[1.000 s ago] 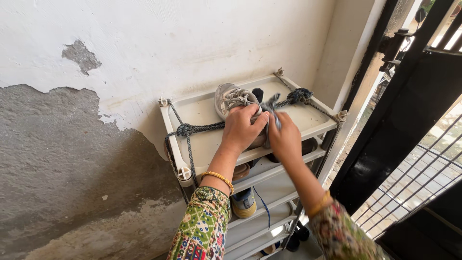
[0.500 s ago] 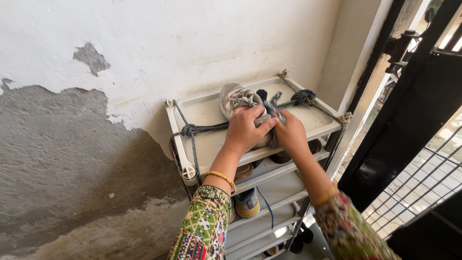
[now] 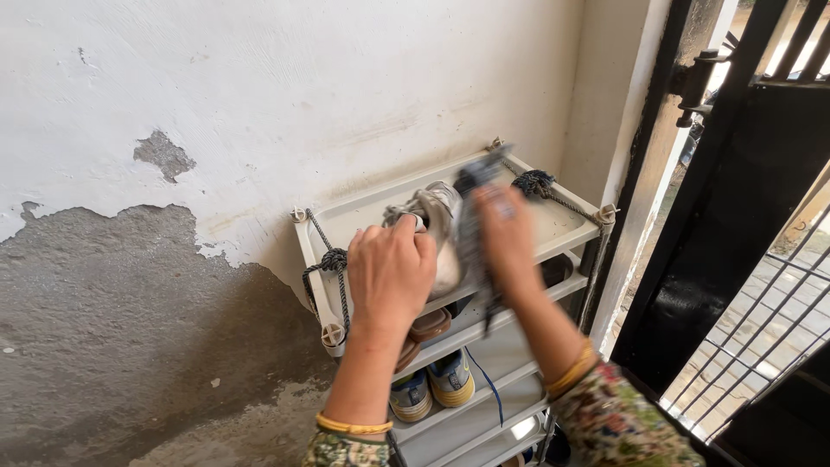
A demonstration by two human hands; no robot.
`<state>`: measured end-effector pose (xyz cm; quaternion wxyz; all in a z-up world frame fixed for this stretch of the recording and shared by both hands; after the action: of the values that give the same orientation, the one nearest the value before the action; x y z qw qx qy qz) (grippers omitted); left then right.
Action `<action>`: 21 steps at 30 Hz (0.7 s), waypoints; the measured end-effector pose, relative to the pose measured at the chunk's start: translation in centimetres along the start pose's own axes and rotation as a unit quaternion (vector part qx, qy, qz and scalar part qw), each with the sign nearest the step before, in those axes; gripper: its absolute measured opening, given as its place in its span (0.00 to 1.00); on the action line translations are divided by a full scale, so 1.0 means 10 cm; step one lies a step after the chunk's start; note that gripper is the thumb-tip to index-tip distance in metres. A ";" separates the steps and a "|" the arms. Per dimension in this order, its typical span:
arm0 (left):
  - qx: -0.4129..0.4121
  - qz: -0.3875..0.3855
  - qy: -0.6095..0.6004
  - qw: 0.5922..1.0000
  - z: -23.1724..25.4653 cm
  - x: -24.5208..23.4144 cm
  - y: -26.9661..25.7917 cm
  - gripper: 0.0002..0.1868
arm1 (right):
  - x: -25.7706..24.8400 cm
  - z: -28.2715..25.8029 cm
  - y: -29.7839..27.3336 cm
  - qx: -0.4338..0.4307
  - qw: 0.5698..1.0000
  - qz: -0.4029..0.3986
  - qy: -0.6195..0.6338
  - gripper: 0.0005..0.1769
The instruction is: The person cleans a white sneaker on a shoe rack using a cloth and a brush. They wipe the shoe's exterior and sole, then use the brush to scrub the upper surface before wiping it again.
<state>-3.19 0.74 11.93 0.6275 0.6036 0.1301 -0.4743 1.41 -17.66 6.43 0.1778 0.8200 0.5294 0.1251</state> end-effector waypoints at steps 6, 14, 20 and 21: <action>-0.138 0.016 -0.044 0.989 -0.36 0.10 0.04 0.31 | 0.67 -0.30 -0.70 -0.271 0.948 -0.089 -0.138 0.28; -0.172 0.105 -0.135 0.970 -0.87 0.20 -0.05 0.38 | 1.44 -0.01 0.56 -0.299 0.900 -0.087 -0.306 0.17; -0.047 0.148 -0.135 0.979 -0.54 0.13 -0.03 0.31 | 1.72 0.88 1.79 -0.169 0.835 -0.222 -0.474 0.19; -0.035 0.129 -0.135 0.982 -0.45 0.17 -0.01 0.30 | 1.60 0.99 1.87 -0.149 0.849 -0.212 -0.460 0.21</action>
<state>-0.59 4.02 9.57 0.7161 0.5234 -0.0180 -0.4615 27.18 -11.67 5.66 0.5435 0.6148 0.5234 -0.2294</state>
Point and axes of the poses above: each hand's wrist, its own y-axis towards the middle knuckle, its own x-axis out of the palm, z = x × y, the point moved 9 cm from there along y, towards the middle knuckle, and after that the axes turned 2 degrees about -z, right-handed, at the moved point
